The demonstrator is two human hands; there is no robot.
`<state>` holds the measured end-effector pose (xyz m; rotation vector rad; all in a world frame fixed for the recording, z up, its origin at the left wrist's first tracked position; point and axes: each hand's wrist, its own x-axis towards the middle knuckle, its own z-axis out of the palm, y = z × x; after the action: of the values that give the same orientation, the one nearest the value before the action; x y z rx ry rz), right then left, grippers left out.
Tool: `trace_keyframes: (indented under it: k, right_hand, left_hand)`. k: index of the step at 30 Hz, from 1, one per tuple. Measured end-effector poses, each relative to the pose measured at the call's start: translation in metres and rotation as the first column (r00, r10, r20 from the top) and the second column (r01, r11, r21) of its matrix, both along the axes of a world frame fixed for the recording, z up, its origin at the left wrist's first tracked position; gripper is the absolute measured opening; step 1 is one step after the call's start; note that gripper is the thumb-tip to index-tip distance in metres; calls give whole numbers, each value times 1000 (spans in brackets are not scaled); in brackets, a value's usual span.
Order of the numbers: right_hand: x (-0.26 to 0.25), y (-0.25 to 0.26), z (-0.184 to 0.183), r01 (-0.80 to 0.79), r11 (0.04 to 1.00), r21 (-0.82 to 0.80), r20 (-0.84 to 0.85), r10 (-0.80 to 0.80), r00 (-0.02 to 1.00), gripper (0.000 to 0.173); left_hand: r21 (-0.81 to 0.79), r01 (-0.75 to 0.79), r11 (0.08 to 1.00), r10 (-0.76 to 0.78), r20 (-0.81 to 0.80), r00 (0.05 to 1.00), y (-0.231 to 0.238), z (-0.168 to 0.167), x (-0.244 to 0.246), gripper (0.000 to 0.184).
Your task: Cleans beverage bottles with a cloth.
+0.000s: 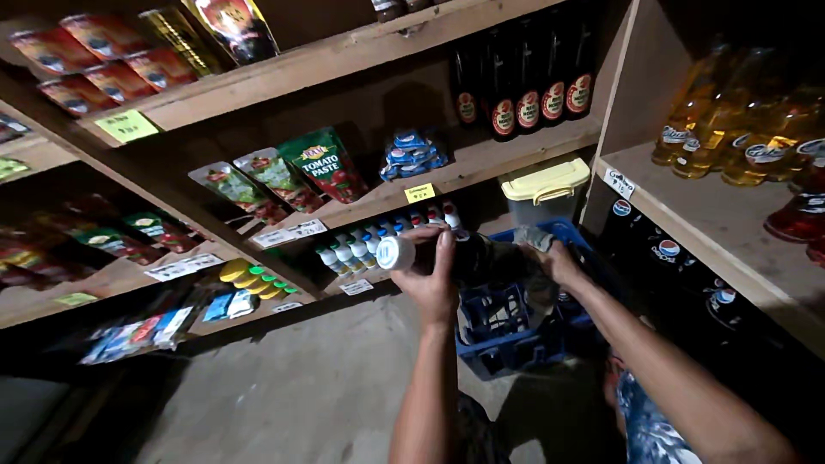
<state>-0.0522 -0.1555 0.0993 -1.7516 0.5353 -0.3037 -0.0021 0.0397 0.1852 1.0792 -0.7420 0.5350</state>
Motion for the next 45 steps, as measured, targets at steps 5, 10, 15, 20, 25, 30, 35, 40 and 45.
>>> trace_keyframes:
  k: [5,10,15,20,25,30,35,40,45]
  right_hand:
    - [-21,-44,-29,399,911,106,271,-412,870,64]
    - [-17,-62,-40,465,771,435,269,-604,750,57]
    - [-17,-71,-35,426,803,418,330,-570,752,56]
    - [-20,-84,-32,431,772,467,351,-610,711,55]
    - [-20,-92,-30,414,711,569,330,-658,677,38]
    - [-21,-96,-33,389,796,464,315,-558,768,61]
    - [-29,-102,-33,373,920,121,98,-385,918,63]
    - [-30,-112,-31,219,954,-206,-161,-254,954,61]
    - [-31,-121,-25,-60,935,-349,-421,-100,901,72]
  left_hand:
    - [165,-81,983,88,-33,996,-37,-39,47,17]
    - [420,-164,892,270,-205,941,-75,-122,100,21]
    - [641,-139,755,407,-290,866,-110,-189,127,30]
    - [764,14,645,432,-380,818,-125,-238,146,32]
    - [795,201,572,431,-500,751,-124,-285,149,34]
    - [822,287,491,378,-498,780,-119,-328,154,32]
    - [837,338,430,444,-522,728,-112,-322,152,45]
    - [934,39,355,392,-186,901,-122,-289,117,72]
    - [960,250,-127,-22,-255,967,-143,-291,94,81]
